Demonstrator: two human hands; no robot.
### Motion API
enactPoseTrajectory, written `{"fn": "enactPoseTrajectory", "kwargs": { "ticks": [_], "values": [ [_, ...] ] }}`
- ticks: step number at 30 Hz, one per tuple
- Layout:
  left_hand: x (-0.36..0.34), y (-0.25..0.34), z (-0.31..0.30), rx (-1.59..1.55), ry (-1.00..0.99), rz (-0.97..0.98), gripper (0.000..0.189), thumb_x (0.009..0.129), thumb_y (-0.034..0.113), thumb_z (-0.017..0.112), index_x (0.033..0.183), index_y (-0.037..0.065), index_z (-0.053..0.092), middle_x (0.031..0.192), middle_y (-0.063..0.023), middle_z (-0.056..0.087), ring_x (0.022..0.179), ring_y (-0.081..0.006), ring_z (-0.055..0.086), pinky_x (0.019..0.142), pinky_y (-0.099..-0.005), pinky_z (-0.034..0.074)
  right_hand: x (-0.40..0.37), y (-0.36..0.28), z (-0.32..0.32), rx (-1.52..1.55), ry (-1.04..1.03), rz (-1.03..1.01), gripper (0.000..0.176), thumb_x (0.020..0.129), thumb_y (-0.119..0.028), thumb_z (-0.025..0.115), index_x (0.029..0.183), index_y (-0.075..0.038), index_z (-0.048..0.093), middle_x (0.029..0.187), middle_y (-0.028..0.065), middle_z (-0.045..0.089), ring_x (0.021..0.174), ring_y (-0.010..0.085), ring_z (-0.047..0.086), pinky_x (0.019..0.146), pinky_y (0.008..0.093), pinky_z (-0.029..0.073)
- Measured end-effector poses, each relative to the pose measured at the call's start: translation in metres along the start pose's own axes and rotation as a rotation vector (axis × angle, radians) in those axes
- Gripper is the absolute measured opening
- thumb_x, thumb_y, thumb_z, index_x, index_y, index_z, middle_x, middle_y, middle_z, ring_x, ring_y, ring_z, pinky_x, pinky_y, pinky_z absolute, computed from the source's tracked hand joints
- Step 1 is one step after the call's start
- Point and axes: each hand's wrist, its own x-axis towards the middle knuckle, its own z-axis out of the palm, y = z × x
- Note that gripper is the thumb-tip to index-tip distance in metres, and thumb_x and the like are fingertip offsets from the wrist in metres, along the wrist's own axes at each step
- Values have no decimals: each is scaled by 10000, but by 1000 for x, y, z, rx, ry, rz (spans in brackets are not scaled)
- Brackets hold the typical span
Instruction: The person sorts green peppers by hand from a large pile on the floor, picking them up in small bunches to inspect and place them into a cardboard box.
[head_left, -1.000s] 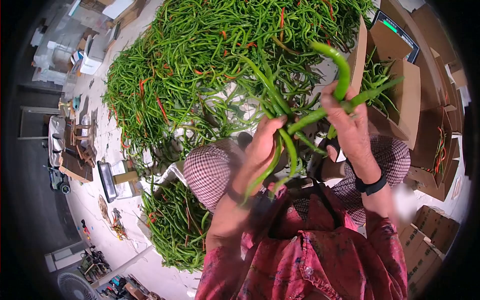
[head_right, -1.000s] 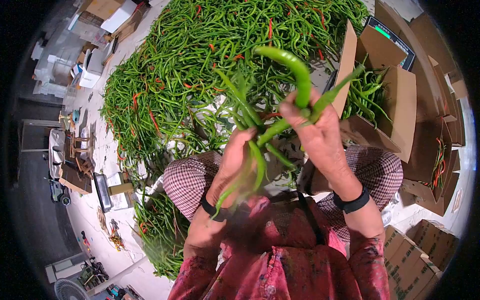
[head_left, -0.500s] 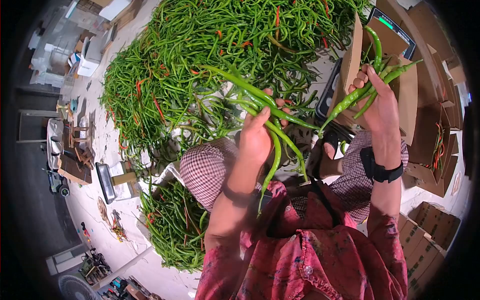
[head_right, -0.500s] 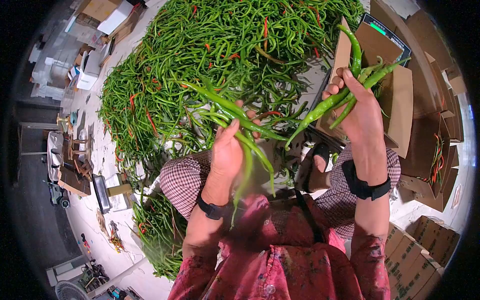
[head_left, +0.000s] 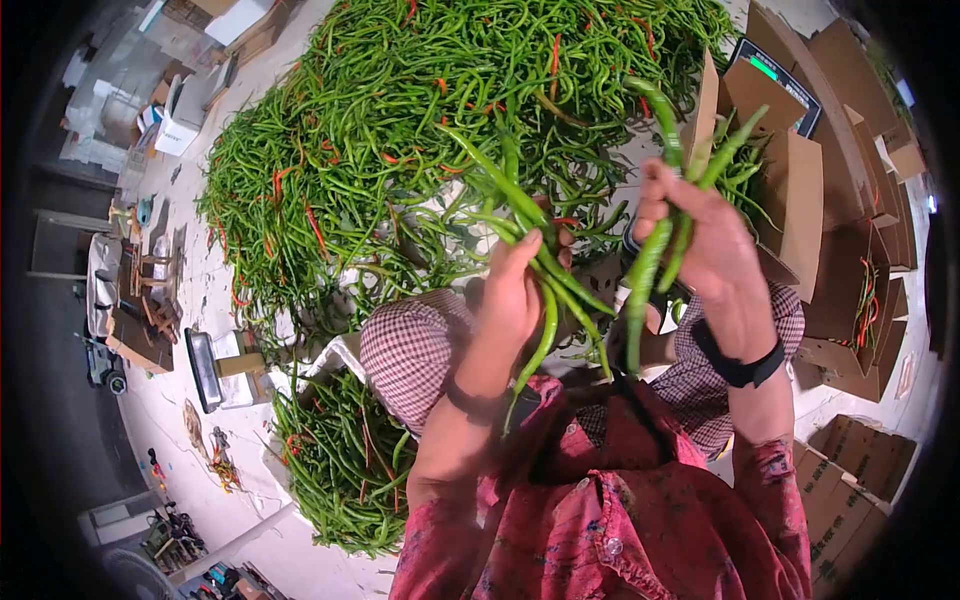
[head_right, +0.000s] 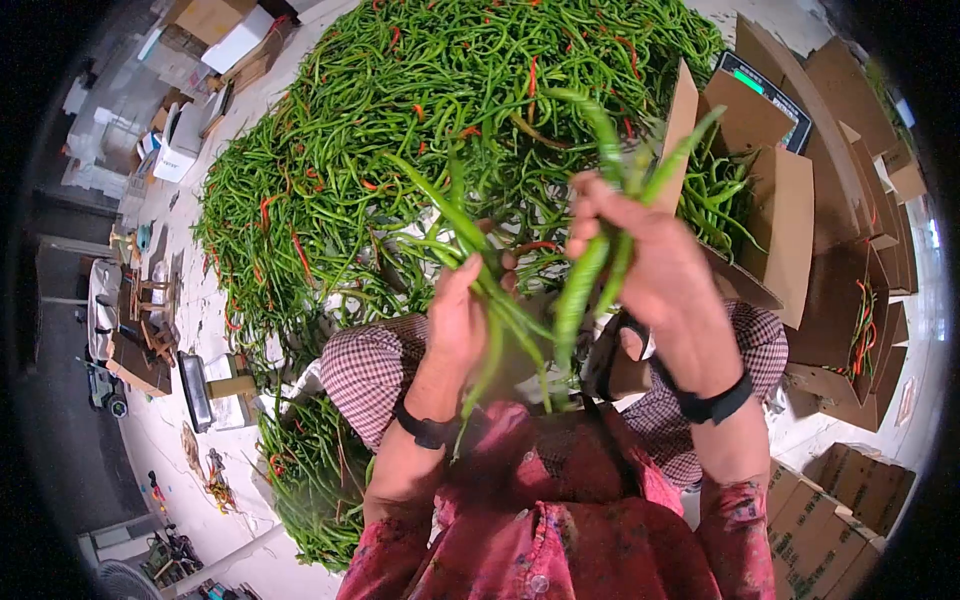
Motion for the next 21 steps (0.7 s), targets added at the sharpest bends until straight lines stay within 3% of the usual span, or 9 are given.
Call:
{"fn": "enactPoseTrajectory", "kwargs": {
  "ticks": [3, 5, 8, 11, 12, 14, 16, 18, 21],
  "values": [
    [-2, -6, 7, -56, 91, 49, 413, 911, 205, 540, 1288, 56, 459, 979, -125, 594, 838, -203, 579, 781, -329, 490, -8, 49, 75, -372, -118, 129, 245, 926, -181, 551, 1106, -15, 550, 761, 58, 623, 681, 128, 594, 681, 272, 490],
    [1, -13, -2, -60, 49, 41, 381, 914, 166, 539, 1272, 53, 471, 993, -126, 597, 870, -192, 567, 801, -318, 474, -20, 109, 115, -237, -373, 204, 341, 927, -304, 549, 1114, -19, 560, 851, 62, 656, 742, 138, 603, 714, 229, 482],
    [-5, -8, 0, -36, 39, 59, 377, 922, 128, 516, 1287, 53, 464, 993, -130, 600, 850, -178, 557, 780, -297, 464, -57, 160, 157, -667, -888, 53, 446, 877, -315, 621, 1157, 20, 530, 956, 140, 638, 905, 223, 619, 799, 325, 494],
    [-16, 0, -7, -109, 18, 1, 417, 920, 141, 523, 1321, 56, 446, 1027, -132, 598, 842, -184, 569, 746, -293, 479, -65, 138, 140, -850, -945, -241, 441, 884, -282, 609, 1187, 25, 520, 986, 169, 643, 900, 250, 628, 828, 343, 490],
    [-23, 7, -3, -115, 16, 2, 417, 920, 141, 523, 1321, 56, 446, 1027, -132, 598, 842, -184, 569, 746, -293, 479, -56, 107, 130, -782, -1017, 49, 389, 899, -176, 603, 1224, 22, 527, 1089, 122, 608, 980, 171, 588, 846, 283, 457],
    [-35, 21, 10, -112, 145, -96, 426, 914, 135, 523, 1319, 32, 442, 1045, -141, 597, 851, -201, 583, 713, -301, 488, -51, 51, 98, -876, -703, -45, 266, 934, -166, 540, 1131, 3, 597, 984, 74, 641, 955, 145, 603, 865, 281, 467],
    [-32, 11, -8, -242, -113, -11, 410, 886, 152, 513, 1252, -25, 461, 1074, -167, 596, 856, -261, 609, 721, -337, 513, -46, 27, 61, -793, -262, -61, 257, 936, -180, 553, 1109, 6, 598, 981, 55, 651, 929, 135, 602, 841, 290, 479],
    [-32, 14, -1, -178, -154, -73, 408, 874, 161, 520, 1230, -30, 466, 1081, -174, 593, 866, -265, 616, 718, -355, 517, -36, 28, 15, -863, -146, -240, 311, 940, -192, 557, 1181, 3, 580, 1066, 79, 623, 909, 129, 593, 796, 276, 486],
    [-34, 11, 10, -80, -169, -129, 401, 874, 143, 523, 1230, -33, 466, 1076, -170, 593, 894, -258, 616, 729, -360, 513, -36, 46, -9, -794, -199, -153, 343, 924, -190, 590, 1200, 11, 566, 1025, 60, 612, 861, 119, 587, 768, 271, 483]
  ]
}}
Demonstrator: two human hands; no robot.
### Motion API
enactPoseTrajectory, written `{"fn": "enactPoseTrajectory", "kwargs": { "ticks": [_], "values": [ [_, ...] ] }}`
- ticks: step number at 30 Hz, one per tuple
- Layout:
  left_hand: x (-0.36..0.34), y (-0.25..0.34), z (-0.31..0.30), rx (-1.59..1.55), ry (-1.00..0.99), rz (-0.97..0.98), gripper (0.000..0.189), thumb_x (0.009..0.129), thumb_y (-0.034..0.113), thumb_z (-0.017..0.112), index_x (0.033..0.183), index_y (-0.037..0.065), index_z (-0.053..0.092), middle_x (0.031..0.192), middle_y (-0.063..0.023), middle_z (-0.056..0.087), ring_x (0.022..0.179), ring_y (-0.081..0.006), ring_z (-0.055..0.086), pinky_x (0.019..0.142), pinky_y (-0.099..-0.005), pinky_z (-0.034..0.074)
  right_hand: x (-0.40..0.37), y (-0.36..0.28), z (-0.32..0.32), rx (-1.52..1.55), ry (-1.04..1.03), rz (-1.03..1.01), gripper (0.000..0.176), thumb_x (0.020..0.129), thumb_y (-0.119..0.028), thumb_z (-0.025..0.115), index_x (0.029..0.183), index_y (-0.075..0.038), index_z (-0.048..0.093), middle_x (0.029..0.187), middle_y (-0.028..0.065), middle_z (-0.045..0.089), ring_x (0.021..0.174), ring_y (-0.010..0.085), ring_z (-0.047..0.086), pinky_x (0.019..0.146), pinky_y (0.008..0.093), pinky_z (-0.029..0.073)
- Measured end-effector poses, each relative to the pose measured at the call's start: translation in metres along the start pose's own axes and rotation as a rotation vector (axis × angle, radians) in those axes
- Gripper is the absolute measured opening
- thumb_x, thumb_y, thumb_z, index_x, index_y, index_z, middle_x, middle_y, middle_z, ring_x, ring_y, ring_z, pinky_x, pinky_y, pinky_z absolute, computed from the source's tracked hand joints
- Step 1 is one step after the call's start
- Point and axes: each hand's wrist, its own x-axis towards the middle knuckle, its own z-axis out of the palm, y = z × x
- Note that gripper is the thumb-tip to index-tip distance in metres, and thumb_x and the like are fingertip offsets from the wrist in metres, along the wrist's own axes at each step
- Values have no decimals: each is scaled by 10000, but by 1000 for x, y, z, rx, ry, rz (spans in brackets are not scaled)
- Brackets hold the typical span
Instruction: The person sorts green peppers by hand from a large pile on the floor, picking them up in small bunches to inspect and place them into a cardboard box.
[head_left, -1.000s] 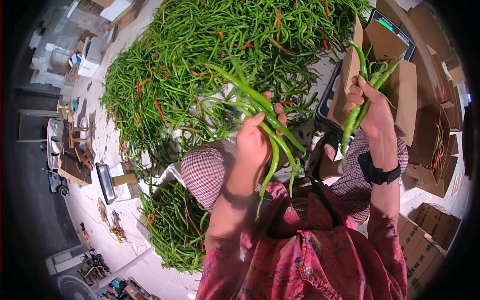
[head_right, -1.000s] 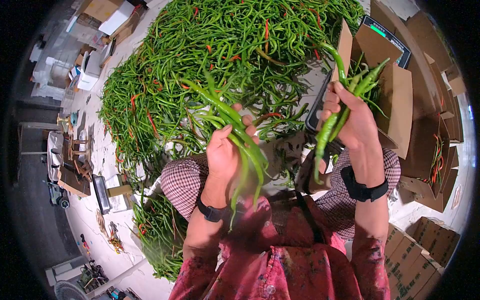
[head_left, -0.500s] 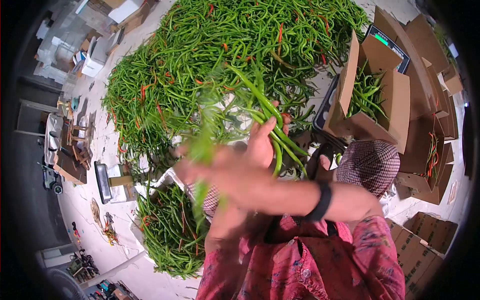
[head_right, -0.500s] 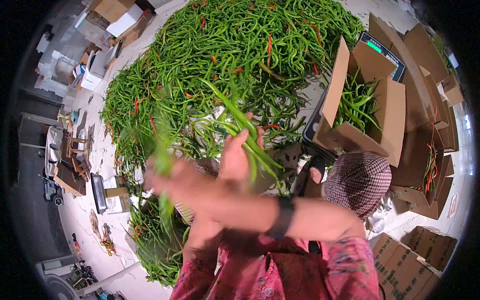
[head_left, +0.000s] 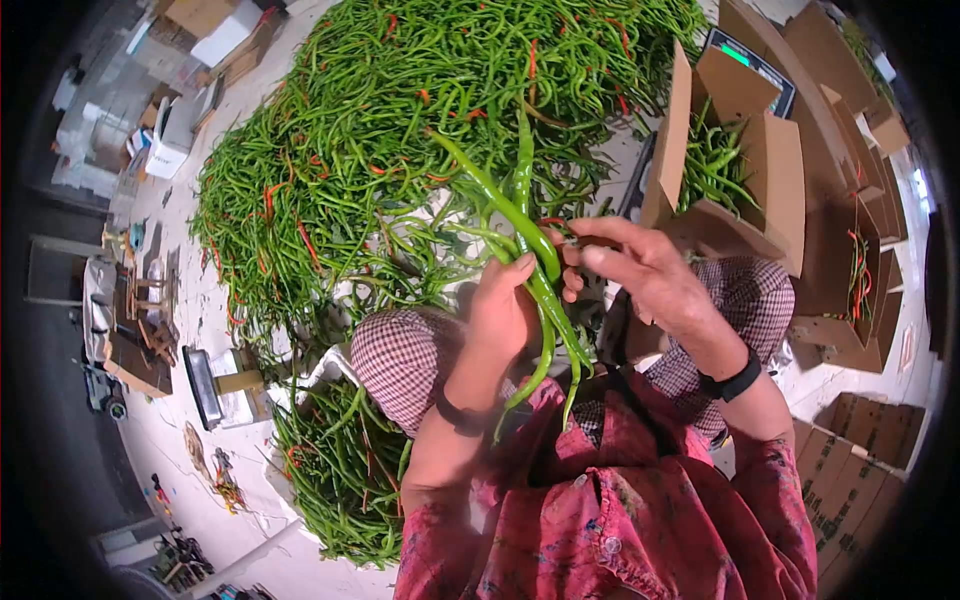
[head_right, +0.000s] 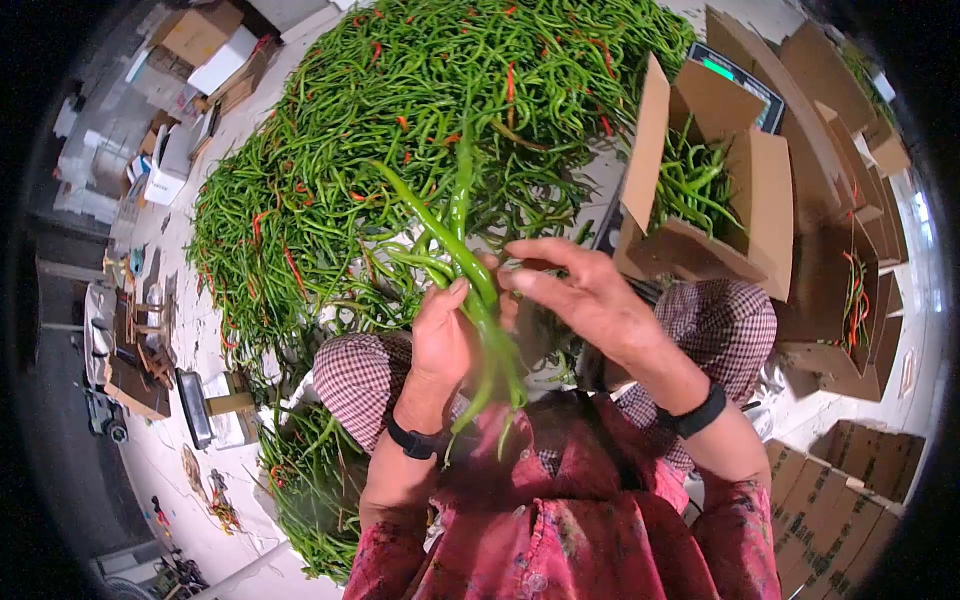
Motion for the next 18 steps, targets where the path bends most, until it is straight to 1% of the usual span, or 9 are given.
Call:
{"fn": "enactPoseTrajectory", "kwargs": {
  "ticks": [3, 5, 6, 9, 10, 13, 14, 17, 18],
  "values": [
    [7, -14, 1, 96, -22, -9, 374, 878, 112, 511, 1221, -34, 477, 1087, -159, 589, 928, -246, 609, 760, -356, 511, -1, 7, 9, 40, 19, 89, 345, 881, -169, 635, 1157, 30, 575, 955, 100, 650, 806, 199, 634, 752, 326, 504],
    [9, -22, 2, 115, 15, 17, 347, 899, 91, 488, 1222, -35, 484, 1109, -148, 579, 971, -236, 599, 787, -358, 512, 3, 22, 8, -430, 192, -224, 326, 842, -131, 640, 1116, 37, 586, 945, 173, 657, 844, 299, 650, 758, 356, 506],
    [11, -24, 5, 154, 92, 12, 344, 909, 89, 481, 1229, -37, 482, 1117, -141, 575, 981, -228, 596, 803, -356, 509, 6, 27, 9, -465, 237, -337, 296, 818, -105, 631, 1072, 41, 594, 965, 229, 635, 876, 360, 635, 758, 379, 506],
    [13, -28, 10, 193, 171, -10, 347, 937, 106, 472, 1252, -39, 472, 1136, -125, 569, 1004, -207, 588, 862, -338, 491, 6, 29, 2, -515, 222, -292, 255, 828, -94, 611, 1046, 37, 597, 950, 228, 635, 876, 363, 634, 749, 385, 510],
    [14, -29, 8, 210, 164, -18, 348, 942, 114, 474, 1255, -39, 471, 1140, -125, 568, 1007, -200, 585, 872, -334, 485, 8, 31, -3, -389, 143, -123, 233, 837, -91, 603, 1036, 31, 597, 928, 188, 641, 836, 303, 650, 726, 378, 512],
    [18, -32, 11, 223, 150, -42, 313, 940, 115, 490, 1223, -21, 490, 1140, -116, 572, 1040, -203, 568, 918, -358, 465, 9, 32, -16, -169, 39, -28, 201, 851, -88, 591, 1018, 25, 589, 911, 128, 636, 784, 208, 638, 685, 365, 513],
    [19, -33, 12, 214, 141, -57, 276, 935, 106, 506, 1188, -4, 511, 1137, -106, 577, 1069, -215, 555, 953, -385, 451, 9, 37, -23, -128, -38, -26, 135, 914, -106, 566, 1025, -31, 552, 921, 16, 634, 760, 72, 564, 674, 222, 459],
    [24, -38, -4, 256, 318, -10, 246, 939, 136, 511, 1143, 0, 531, 1077, -119, 593, 1053, -244, 560, 941, -423, 463, 11, 53, -32, 66, 81, -113, 136, 926, -99, 540, 1040, -27, 527, 976, 48, 639, 856, 116, 595, 769, 262, 475],
    [25, -32, 1, 187, 341, 23, 247, 941, 165, 515, 1141, 20, 532, 987, -93, 580, 984, -235, 559, 904, -416, 470, 10, 48, -39, 417, 118, -29, 127, 945, -93, 510, 1061, -44, 498, 979, 101, 631, 971, 178, 606, 891, 322, 463]
  ]
}}
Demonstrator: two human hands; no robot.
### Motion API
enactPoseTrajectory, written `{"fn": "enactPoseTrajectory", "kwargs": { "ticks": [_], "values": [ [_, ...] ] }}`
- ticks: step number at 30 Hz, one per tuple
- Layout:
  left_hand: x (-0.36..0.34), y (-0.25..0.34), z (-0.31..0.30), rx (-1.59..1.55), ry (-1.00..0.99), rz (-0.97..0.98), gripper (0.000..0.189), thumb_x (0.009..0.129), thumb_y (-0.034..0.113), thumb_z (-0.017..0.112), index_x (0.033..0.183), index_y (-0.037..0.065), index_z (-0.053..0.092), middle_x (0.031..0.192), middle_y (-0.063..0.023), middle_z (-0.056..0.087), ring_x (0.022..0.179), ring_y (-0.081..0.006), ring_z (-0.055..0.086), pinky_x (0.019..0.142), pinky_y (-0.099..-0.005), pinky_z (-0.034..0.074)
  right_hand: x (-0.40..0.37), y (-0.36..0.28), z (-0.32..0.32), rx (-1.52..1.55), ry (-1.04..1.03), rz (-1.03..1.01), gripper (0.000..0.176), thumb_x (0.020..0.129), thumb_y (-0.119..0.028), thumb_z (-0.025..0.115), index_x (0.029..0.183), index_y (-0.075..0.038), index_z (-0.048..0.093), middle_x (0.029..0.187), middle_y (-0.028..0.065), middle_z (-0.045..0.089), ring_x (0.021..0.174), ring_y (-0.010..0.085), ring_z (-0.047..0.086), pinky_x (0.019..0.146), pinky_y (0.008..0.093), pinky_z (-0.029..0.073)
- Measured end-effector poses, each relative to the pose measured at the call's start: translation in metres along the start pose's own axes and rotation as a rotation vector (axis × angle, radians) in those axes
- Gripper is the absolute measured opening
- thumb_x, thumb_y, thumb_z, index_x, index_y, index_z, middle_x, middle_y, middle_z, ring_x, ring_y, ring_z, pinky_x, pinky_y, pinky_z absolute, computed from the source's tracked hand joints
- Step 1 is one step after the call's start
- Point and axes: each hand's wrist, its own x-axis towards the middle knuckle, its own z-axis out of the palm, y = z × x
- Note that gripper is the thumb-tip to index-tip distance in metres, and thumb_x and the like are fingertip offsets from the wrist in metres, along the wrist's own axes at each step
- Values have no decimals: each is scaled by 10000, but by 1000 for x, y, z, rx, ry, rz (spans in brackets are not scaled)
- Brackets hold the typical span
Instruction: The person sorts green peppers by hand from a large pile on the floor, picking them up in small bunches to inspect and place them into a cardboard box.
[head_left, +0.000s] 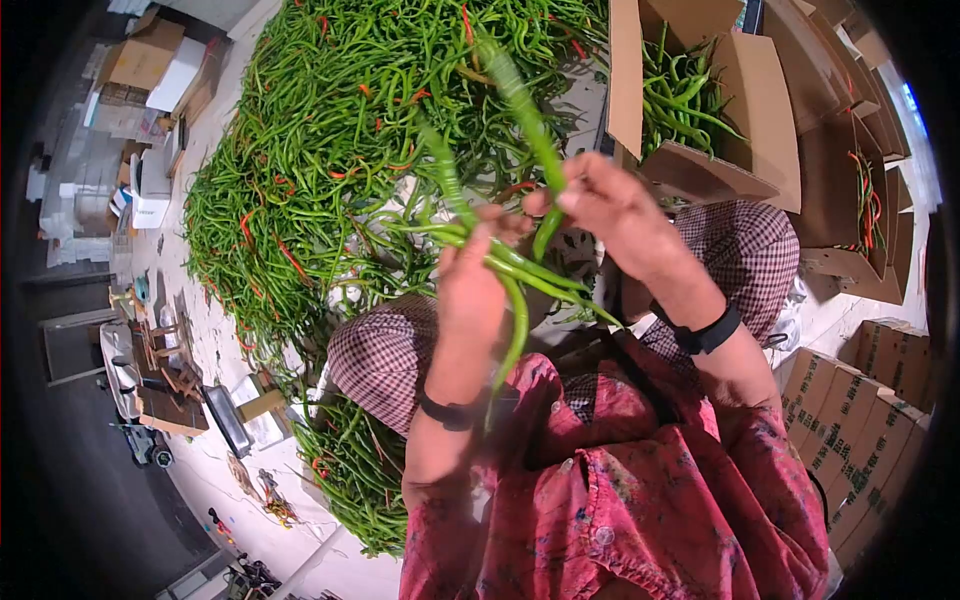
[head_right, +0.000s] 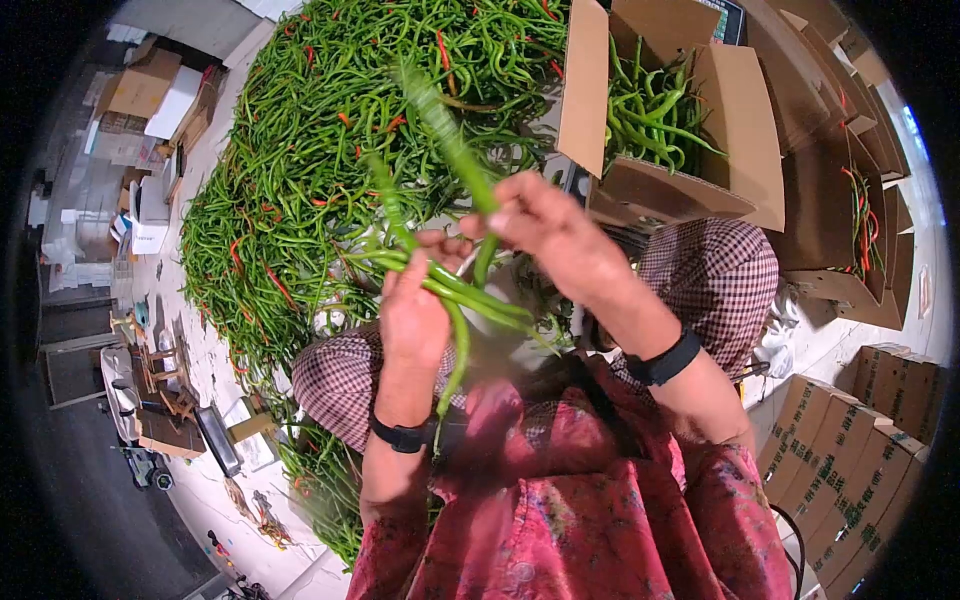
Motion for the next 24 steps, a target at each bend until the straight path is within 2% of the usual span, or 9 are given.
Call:
{"fn": "enactPoseTrajectory", "kwargs": {
  "ticks": [3, 5, 8, 10, 15, 21, 22, 23, 24],
  "values": [
    [1, 21, -10, -149, -32, 69, 265, 941, 220, 520, 1153, 61, 522, 808, -46, 535, 780, -171, 546, 733, -380, 481, -2, -20, -26, 310, 138, 84, 145, 966, -99, 467, 1101, -51, 493, 1029, 133, 636, 975, 267, 630, 896, 393, 481],
    [1, 26, -12, -153, -176, 51, 312, 937, 234, 527, 1202, 73, 498, 775, -18, 516, 704, -122, 506, 629, -310, 433, -6, -23, -38, 320, 216, 116, 173, 964, -115, 483, 1123, -50, 498, 1027, 139, 636, 952, 269, 642, 867, 382, 507],
    [-2, 19, -4, -131, -207, 33, 359, 933, 210, 525, 1259, 68, 480, 794, -24, 535, 709, -132, 511, 644, -322, 450, -8, -3, -54, 543, 69, 116, 238, 964, -132, 493, 1170, -13, 499, 1049, 141, 640, 916, 227, 654, 815, 329, 555],
    [-3, 14, 2, -55, -161, -60, 421, 919, 159, 523, 1318, 48, 448, 847, -53, 562, 730, -154, 533, 673, -340, 473, -10, 2, -53, 593, 68, 121, 245, 965, -133, 492, 1178, -11, 501, 1054, 140, 641, 909, 222, 655, 817, 329, 554],
    [-1, 8, 6, 44, -178, -75, 462, 902, 152, 552, 1323, 12, 423, 947, -95, 542, 795, -173, 520, 711, -362, 470, -10, 10, -51, 668, 18, 106, 283, 959, -133, 504, 1220, -26, 505, 1028, 122, 645, 869, 207, 658, 776, 326, 549],
    [-3, 2, 12, 78, -131, -46, 417, 899, 125, 585, 1284, 4, 481, 1033, -83, 552, 863, -181, 534, 723, -339, 463, -18, 9, -37, 520, 10, 16, 319, 899, -122, 614, 1198, -36, 544, 968, 32, 609, 869, 122, 568, 808, 267, 477],
    [-1, 2, 8, 53, -203, -58, 368, 895, 102, 591, 1241, -4, 523, 1126, -98, 573, 938, -190, 557, 787, -347, 481, -19, 9, -33, 448, -9, -6, 322, 889, -115, 624, 1191, -36, 547, 969, 24, 608, 873, 113, 563, 805, 258, 468],
    [-2, 1, 9, 54, -203, -53, 368, 895, 102, 591, 1241, -4, 523, 1126, -98, 573, 938, -190, 557, 787, -347, 481, -21, 10, -30, 376, -27, -29, 324, 879, -108, 635, 1183, -36, 549, 971, 16, 608, 877, 105, 558, 802, 250, 458],
    [-4, 0, 18, 115, -128, -28, 359, 904, 66, 526, 1246, -38, 499, 1040, -102, 567, 866, -190, 562, 730, -333, 479, -22, 11, -28, 339, -42, 11, 333, 859, -74, 644, 1175, -34, 549, 978, 7, 607, 886, 83, 547, 814, 238, 446]
  ]
}}
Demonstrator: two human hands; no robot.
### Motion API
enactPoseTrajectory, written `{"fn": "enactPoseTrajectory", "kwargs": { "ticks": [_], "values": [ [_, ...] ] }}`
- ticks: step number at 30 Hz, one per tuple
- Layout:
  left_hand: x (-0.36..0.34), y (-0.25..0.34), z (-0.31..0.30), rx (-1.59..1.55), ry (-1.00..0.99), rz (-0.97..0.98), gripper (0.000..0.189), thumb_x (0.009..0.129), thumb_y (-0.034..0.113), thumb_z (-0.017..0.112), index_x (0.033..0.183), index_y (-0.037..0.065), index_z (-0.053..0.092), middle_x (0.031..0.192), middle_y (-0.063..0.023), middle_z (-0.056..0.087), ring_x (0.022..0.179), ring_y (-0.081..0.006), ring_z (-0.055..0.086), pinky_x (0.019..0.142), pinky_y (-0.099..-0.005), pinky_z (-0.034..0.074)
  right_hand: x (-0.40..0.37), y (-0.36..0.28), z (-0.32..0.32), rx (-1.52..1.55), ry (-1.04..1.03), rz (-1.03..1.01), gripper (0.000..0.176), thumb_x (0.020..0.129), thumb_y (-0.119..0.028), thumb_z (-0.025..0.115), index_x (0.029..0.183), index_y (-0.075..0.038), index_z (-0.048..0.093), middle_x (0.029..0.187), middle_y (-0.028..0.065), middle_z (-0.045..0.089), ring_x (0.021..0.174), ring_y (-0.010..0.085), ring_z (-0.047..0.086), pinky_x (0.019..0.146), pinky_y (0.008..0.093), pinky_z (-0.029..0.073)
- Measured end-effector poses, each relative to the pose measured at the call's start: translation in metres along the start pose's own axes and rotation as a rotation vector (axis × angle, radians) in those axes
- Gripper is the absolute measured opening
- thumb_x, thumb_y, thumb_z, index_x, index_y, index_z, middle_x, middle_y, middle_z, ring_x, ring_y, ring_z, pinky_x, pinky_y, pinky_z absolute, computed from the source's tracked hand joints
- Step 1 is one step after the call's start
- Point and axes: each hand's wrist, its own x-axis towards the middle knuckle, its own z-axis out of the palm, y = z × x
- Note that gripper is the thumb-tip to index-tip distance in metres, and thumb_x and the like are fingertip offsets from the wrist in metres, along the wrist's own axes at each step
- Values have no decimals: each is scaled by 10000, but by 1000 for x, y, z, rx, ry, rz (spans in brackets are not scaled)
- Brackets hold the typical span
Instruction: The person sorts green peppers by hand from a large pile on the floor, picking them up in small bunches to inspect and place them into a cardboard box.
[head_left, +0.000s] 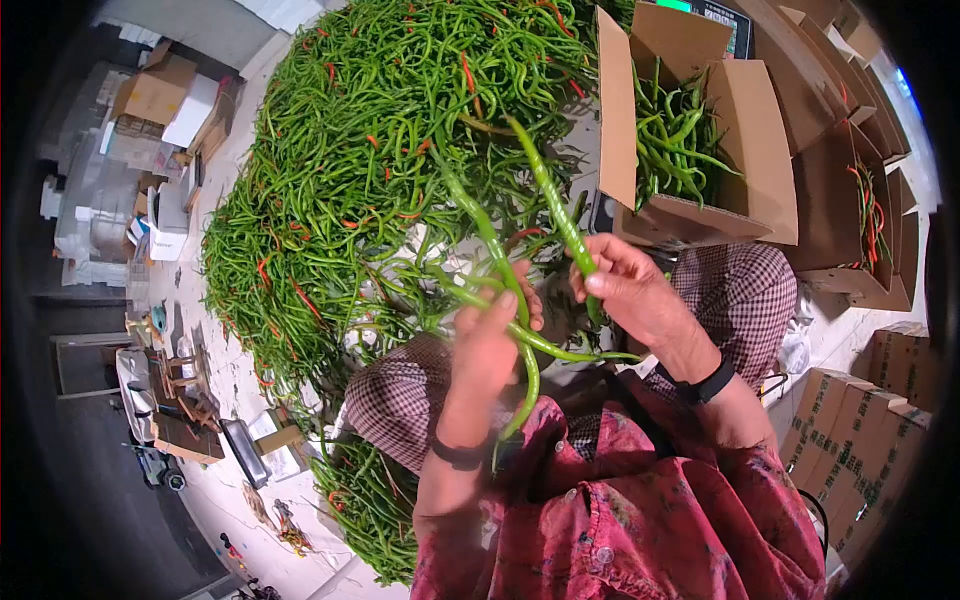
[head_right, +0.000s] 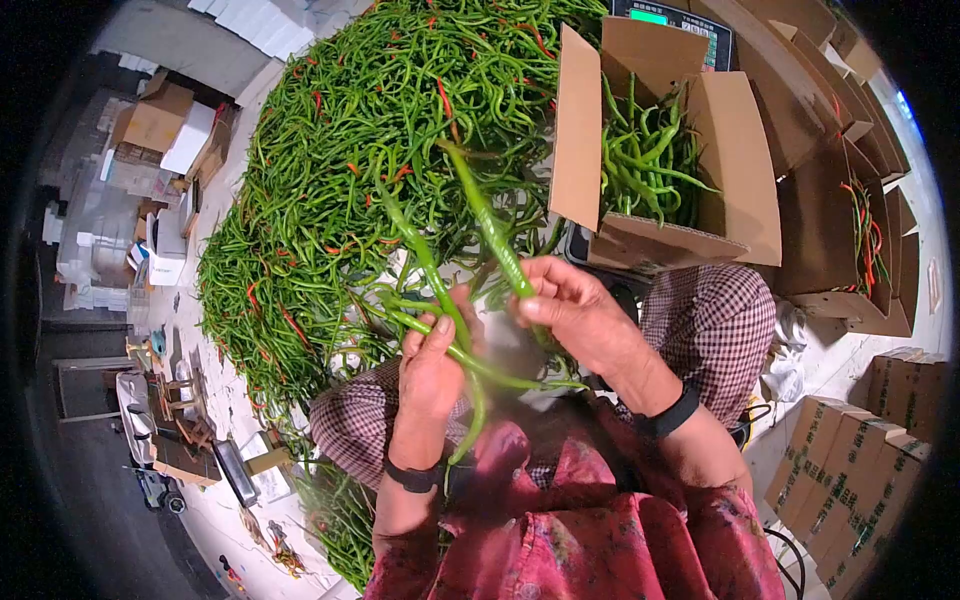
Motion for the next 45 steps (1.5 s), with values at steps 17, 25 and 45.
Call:
{"fn": "enactPoseTrajectory", "kwargs": {
  "ticks": [17, 25, 45],
  "values": [
    [-4, -18, 1, 257, 52, -79, 453, 951, 159, 487, 1345, -39, 386, 1329, -195, 482, 1197, -287, 483, 1018, -402, 384, -5, 22, 32, -615, 116, -29, 442, 826, -163, 650, 1201, 17, 501, 980, 118, 614, 907, 202, 583, 838, 334, 462],
    [6, 1, -1, -8, -7, 28, 443, 924, 252, 560, 1278, 8, 450, 969, -130, 612, 859, -192, 587, 682, -308, 497, -20, -175, 52, -418, 539, -114, 253, 919, -155, 558, 1129, -17, 532, 796, 13, 571, 744, 115, 535, 687, 254, 444],
    [39, -24, 28, 182, 202, -180, 267, 914, 184, 569, 1118, 12, 571, 788, -36, 533, 732, -143, 536, 544, -256, 415, 69, -153, -140, -1462, 423, 750, 701, 627, -394, 806, 1134, 35, 581, 1072, 167, 629, 946, 230, 609, 815, 329, 490]
  ]
}}
